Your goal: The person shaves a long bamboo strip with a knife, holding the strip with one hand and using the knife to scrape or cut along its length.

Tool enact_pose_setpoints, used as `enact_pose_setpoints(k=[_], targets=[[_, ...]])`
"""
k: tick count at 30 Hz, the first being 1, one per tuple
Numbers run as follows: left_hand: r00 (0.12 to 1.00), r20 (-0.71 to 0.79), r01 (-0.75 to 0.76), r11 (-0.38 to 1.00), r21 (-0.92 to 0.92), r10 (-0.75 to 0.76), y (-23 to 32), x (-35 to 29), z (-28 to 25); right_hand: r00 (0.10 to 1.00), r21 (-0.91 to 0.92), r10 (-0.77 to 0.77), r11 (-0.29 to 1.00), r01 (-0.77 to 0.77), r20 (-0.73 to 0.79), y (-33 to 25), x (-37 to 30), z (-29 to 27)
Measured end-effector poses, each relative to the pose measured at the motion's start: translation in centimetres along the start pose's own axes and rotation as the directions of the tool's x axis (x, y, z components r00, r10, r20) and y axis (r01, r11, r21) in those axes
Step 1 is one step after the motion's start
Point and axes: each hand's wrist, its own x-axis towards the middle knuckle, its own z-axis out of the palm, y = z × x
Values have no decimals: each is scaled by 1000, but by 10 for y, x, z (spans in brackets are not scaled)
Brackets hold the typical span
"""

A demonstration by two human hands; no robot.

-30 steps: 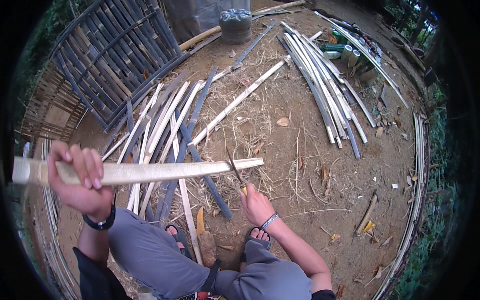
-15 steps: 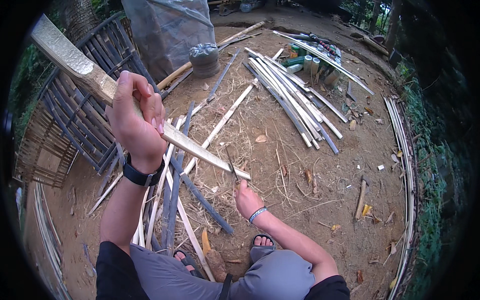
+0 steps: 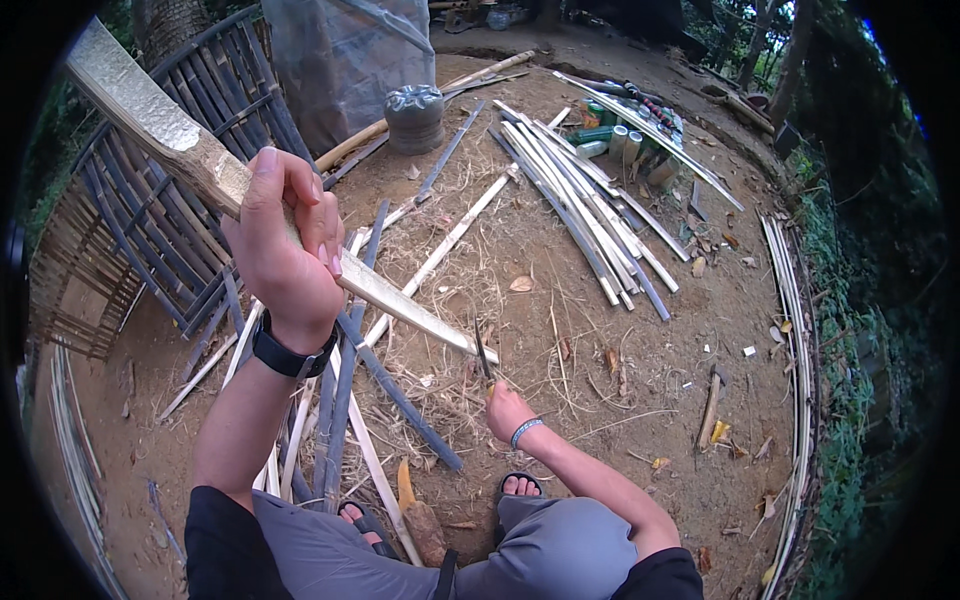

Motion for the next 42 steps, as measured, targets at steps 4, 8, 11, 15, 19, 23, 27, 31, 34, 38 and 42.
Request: enact_pose_setpoints(k=[4, 8, 11, 15, 19, 23, 27, 31, 34, 38, 42], targets=[[979, -3, -194, 931, 308, 205, -3, 1, -7, 989, 69, -96, 992, 104, -110, -28, -13, 6], [1000, -5, -3, 1000, 3, 3, -2, 3, -10, 999, -31, 2, 1000, -1, 33, 16, 2, 4], [999, -40, -18, 999, 31, 19, 2, -3, -13, 999, 67, -31, 997, 31, -9, -20, -2, 1], [997, -67, -45, 999, 23, 46, -1, 2, -26, 1000, 12, -15, 1000, 15, 17, -9, -3, 3], [1000, -30, -10, 999, 51, 11, 5, -6, -19, 998, 36, -51, 998, 52, -27, -10, -5, 5], [1000, -25, 16, 999, 38, -15, 12, -8, -27, 1000, 25, -3, 1000, 3, 21, -4, -7, 13], [1000, 17, 13, 997, 73, -14, 17, -16, -21, 1000, 76, -7, 997, 9, -23, 5, 0, 30], [995, 92, 24, 999, 22, -26, 22, -35, -23, 1000, 92, -9, 996, 11, -19, 19, -5, 34], [996, 85, -22, 999, 38, 19, 37, -57, -33, 1000, 111, -5, 994, 5, 0, -2, -10, 30], [1000, 10, -21, 996, 88, 20, 51, -82, -63, 995, 13, 75, 997, -75, 62, 59, -1, 55], [998, -35, -39, 985, 168, 45, 59, -97, -93, 996, 33, -64, 998, 61, 68, 0, -10, 42]])
